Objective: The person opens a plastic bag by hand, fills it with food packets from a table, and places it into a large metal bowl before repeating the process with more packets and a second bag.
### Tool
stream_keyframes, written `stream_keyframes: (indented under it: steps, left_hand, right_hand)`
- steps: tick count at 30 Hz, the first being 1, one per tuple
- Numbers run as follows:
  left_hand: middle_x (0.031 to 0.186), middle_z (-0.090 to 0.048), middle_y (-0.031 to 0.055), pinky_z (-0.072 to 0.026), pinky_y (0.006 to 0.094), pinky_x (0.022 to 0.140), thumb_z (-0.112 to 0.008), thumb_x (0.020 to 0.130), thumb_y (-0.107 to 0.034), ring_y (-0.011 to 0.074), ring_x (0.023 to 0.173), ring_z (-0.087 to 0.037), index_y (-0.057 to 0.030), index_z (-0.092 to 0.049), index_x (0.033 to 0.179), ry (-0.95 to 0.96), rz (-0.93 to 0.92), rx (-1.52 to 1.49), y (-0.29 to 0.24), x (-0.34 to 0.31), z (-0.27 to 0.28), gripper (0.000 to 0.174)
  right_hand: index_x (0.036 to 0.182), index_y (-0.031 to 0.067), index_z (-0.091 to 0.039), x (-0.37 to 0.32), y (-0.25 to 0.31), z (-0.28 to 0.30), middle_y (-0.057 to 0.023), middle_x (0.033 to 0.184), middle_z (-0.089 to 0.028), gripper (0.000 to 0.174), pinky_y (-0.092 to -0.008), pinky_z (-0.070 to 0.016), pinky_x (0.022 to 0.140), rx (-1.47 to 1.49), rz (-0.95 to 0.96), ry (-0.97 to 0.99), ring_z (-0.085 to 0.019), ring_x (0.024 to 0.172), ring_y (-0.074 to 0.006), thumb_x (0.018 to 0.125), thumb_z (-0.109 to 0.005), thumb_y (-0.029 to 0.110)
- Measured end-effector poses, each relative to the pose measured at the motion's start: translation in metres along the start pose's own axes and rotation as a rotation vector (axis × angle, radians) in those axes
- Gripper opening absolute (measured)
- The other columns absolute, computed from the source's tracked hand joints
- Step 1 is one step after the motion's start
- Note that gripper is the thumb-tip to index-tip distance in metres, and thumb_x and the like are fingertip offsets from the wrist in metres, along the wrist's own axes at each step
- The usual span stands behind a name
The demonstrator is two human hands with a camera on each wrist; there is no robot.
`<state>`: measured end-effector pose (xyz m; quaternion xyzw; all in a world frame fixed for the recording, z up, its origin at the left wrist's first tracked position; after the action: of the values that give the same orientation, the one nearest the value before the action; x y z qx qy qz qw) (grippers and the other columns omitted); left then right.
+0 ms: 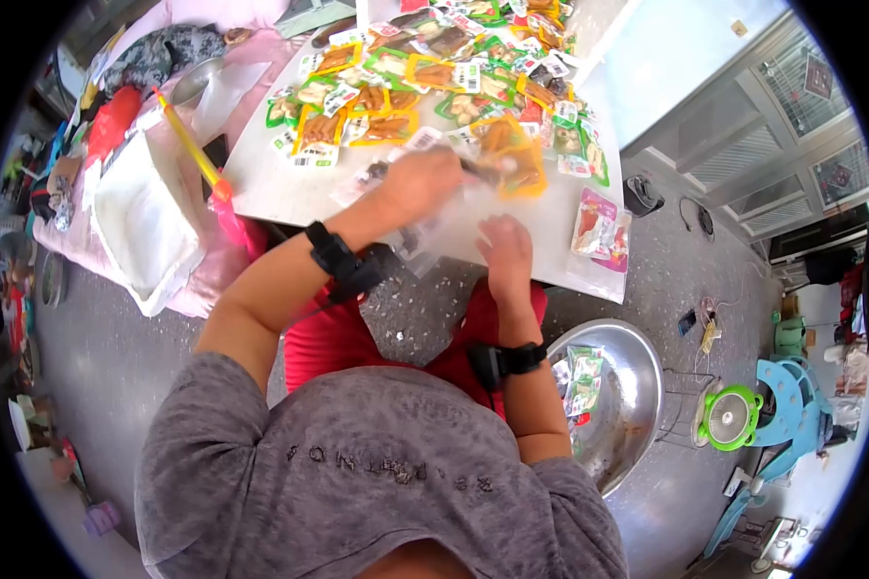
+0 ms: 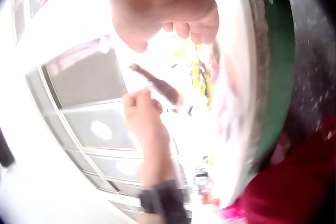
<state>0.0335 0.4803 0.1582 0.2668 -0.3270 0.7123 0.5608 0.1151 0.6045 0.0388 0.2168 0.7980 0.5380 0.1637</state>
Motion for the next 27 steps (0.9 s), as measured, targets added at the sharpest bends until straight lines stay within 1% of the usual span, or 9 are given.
stream_keyframes:
  steps: [1,3,4,9,13,19,23,26,27]
  left_hand:
    - [0.073,-0.050,0.0062,-0.0416,0.0341,0.054,-0.050,0.065,-0.008,0.0233,0.063,-0.052,-0.0088,-0.052,0.074,0.074,-0.030,0.006,-0.014,-0.006,-0.006,0.010]
    - [0.073,-0.049,0.0046,-0.0413,0.0334,0.052,-0.052,0.063,-0.011,0.0215,0.063,-0.052,-0.0117,-0.054,0.076,0.220,-0.089,0.014,-0.041,-0.019,-0.018,0.013]
    - [0.073,-0.049,0.0044,-0.0408,0.0332,0.052,-0.052,0.063,-0.012,0.0214,0.063,-0.051,-0.0119,-0.054,0.076,0.188,-0.088,-0.031,-0.050,-0.022,-0.019,0.013]
    - [0.076,-0.048,0.0034,-0.0382,0.0322,0.055,-0.053,0.061,-0.015,0.0209,0.065,-0.049,-0.0106,-0.053,0.076,0.159,-0.101,-0.056,-0.065,-0.046,-0.031,0.016]
    - [0.080,-0.049,0.0046,-0.0390,0.0328,0.060,-0.054,0.061,-0.014,0.0221,0.068,-0.049,-0.0093,-0.053,0.080,0.198,-0.102,-0.040,-0.072,-0.052,-0.031,0.019]
    - [0.087,-0.049,0.0097,-0.0399,0.0355,0.069,-0.059,0.062,-0.018,0.0276,0.078,-0.048,-0.0066,-0.053,0.084,-0.003,0.166,0.009,-0.056,-0.072,-0.024,0.025]
    - [0.090,-0.049,0.0106,-0.0406,0.0364,0.070,-0.060,0.062,-0.023,0.0283,0.081,-0.048,-0.0053,-0.052,0.088,0.181,0.364,0.097,-0.041,-0.081,-0.035,0.033]
    - [0.088,-0.049,0.0107,-0.0417,0.0368,0.069,-0.057,0.063,-0.020,0.0280,0.081,-0.048,-0.0049,-0.052,0.083,0.367,0.435,0.218,-0.026,-0.090,-0.055,0.026]
    - [0.080,-0.051,0.0110,-0.0428,0.0371,0.066,-0.055,0.064,-0.017,0.0289,0.077,-0.050,-0.0048,-0.052,0.076,0.346,0.449,0.206,-0.022,-0.090,-0.056,0.017]
  right_hand:
    - [0.100,0.0043,-0.044,-0.006,-0.006,-0.007,-0.0093,0.098,-0.051,0.026,-0.0360,-0.0436,0.071,0.339,-0.210,0.008,-0.051,0.088,-0.0214,0.082,-0.047,0.023]
    - [0.103,0.0052,-0.042,-0.012,-0.001,-0.016,-0.0095,0.099,-0.050,0.027,-0.0377,-0.0436,0.071,0.424,-0.238,0.163,-0.051,0.088,-0.0222,0.083,-0.046,0.024]
    - [0.105,0.0056,-0.040,-0.014,0.002,-0.022,-0.0096,0.100,-0.049,0.028,-0.0386,-0.0436,0.071,0.467,-0.250,0.242,-0.051,0.088,-0.0226,0.084,-0.045,0.024]
    - [0.090,0.0050,-0.047,-0.023,-0.011,-0.011,-0.0067,0.090,-0.052,0.009,-0.0303,-0.0452,0.066,0.398,-0.323,0.153,-0.053,0.080,-0.0180,0.081,-0.046,0.008]
    - [0.084,0.0064,-0.048,-0.027,-0.020,-0.005,-0.0037,0.081,-0.051,0.010,-0.0293,-0.0460,0.062,0.328,-0.282,0.158,-0.054,0.071,-0.0165,0.077,-0.044,-0.001]
    - [0.085,0.0074,-0.049,-0.028,-0.022,0.024,-0.0026,0.081,-0.051,0.013,-0.0302,-0.0466,0.060,0.291,-0.211,0.004,-0.053,0.068,-0.0155,0.077,-0.045,-0.002]
    - [0.087,0.0065,-0.049,-0.036,-0.012,0.050,-0.0056,0.085,-0.054,0.013,-0.0310,-0.0476,0.062,0.268,-0.180,-0.095,-0.055,0.071,-0.0178,0.078,-0.045,-0.001]
    - [0.089,0.0057,-0.048,-0.042,-0.009,0.068,-0.0086,0.088,-0.055,0.014,-0.0317,-0.0482,0.062,0.272,-0.162,-0.112,-0.056,0.075,-0.0196,0.079,-0.043,-0.001]
    - [0.089,0.0056,-0.048,-0.045,-0.006,0.070,-0.0086,0.088,-0.055,0.014,-0.0318,-0.0482,0.062,0.279,-0.160,-0.110,-0.056,0.074,-0.0196,0.079,-0.043,-0.001]
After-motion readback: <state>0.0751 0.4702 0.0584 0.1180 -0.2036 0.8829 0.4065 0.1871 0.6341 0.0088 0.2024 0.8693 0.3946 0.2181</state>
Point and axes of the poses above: each hand's wrist, its own x-axis towards the middle knuckle, its own z-axis out of the back of the hand, y = z × x, the point moved 8 cm from there along x, towards the middle knuckle
